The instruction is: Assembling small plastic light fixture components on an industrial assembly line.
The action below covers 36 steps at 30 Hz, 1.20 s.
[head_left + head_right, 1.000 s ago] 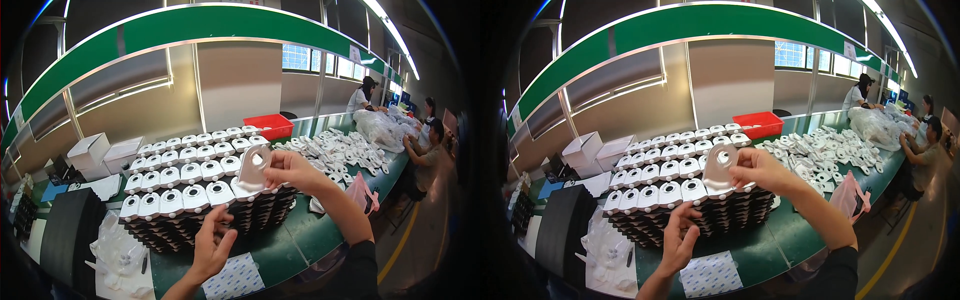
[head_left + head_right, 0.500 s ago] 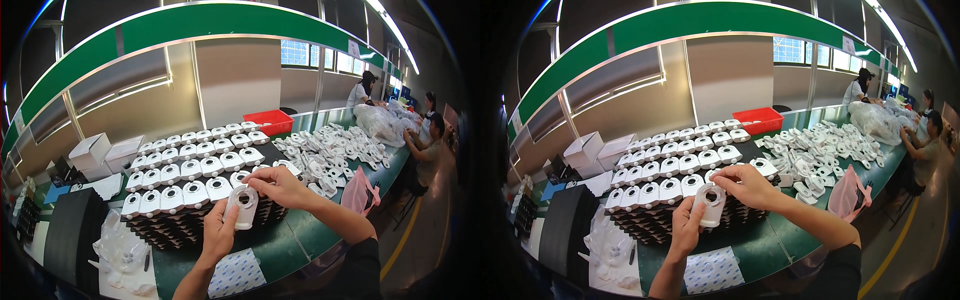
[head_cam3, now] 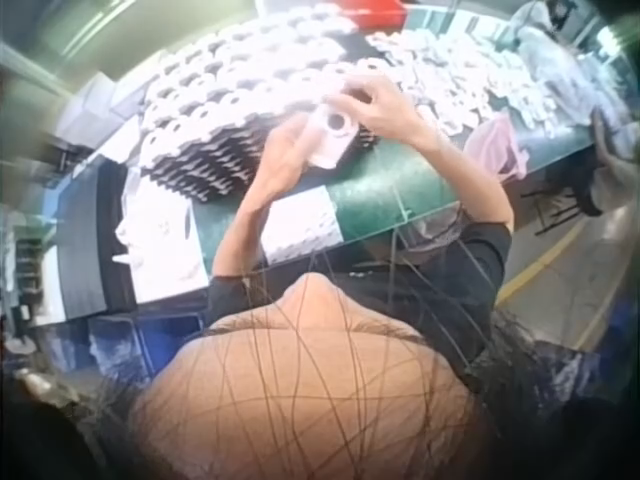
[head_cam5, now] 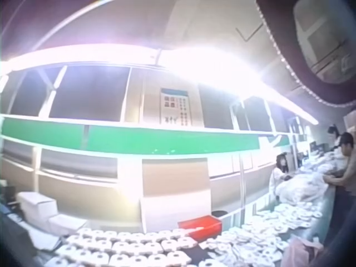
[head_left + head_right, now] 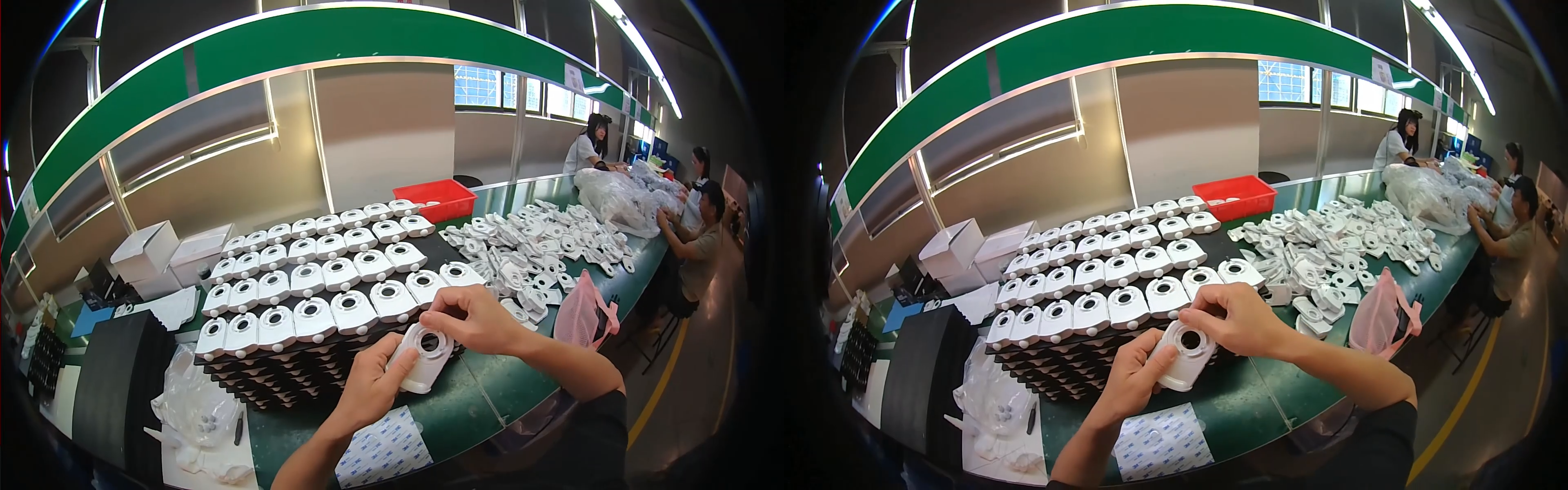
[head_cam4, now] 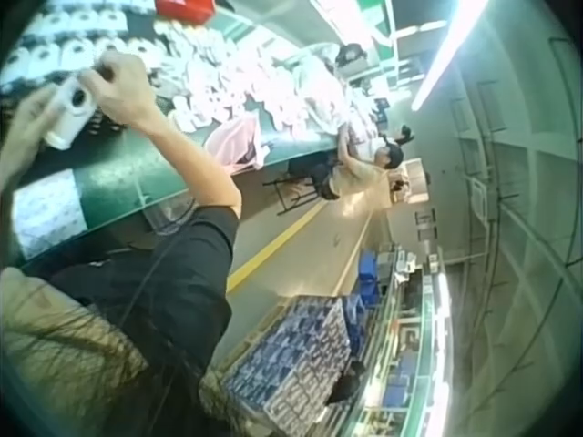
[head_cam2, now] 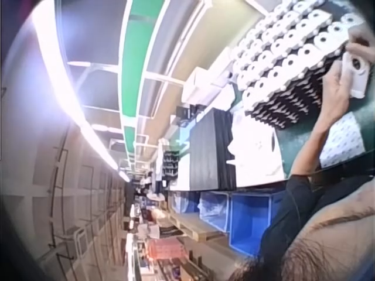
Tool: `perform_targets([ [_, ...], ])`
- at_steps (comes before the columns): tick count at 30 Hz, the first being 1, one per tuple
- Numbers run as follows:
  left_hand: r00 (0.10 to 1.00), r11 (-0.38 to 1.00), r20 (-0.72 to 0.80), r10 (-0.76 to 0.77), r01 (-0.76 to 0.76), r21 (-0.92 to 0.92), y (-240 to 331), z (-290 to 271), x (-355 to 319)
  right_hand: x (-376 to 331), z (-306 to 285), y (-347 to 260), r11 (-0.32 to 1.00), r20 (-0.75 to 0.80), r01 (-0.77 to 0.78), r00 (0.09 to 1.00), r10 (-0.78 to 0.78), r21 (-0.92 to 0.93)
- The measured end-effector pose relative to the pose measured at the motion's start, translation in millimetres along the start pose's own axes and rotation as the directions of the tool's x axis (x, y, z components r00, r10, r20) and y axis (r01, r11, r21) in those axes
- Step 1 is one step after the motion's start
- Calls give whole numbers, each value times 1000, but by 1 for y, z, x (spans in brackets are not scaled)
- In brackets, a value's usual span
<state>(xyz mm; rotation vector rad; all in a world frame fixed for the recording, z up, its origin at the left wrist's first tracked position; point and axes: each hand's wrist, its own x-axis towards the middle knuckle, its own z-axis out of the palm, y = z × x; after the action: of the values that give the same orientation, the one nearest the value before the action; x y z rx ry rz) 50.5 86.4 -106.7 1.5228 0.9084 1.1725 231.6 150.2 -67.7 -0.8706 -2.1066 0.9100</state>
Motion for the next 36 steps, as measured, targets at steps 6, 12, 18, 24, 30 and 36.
perform_targets([
  [6,952,976,-243,188,-153,155,25,10,29,-2,-6,-3,879,-36,-14,999,36,477],
  [12,916,741,-152,370,-192,644,50,-27,110,48,-56,21,953,-442,135,897,-1,271],
  [18,970,423,139,201,-214,880,-1,-64,159,99,-77,98,967,-344,-189,931,121,-171],
  [24,978,471,208,-29,-170,866,4,-54,175,121,-76,120,922,-257,-381,900,352,-73],
  [30,969,486,237,-63,-178,856,-4,-56,185,119,-75,126,907,-293,-364,909,297,-210],
  [36,952,499,216,215,-297,814,14,-51,170,106,-62,96,1000,-330,25,944,-19,13],
])
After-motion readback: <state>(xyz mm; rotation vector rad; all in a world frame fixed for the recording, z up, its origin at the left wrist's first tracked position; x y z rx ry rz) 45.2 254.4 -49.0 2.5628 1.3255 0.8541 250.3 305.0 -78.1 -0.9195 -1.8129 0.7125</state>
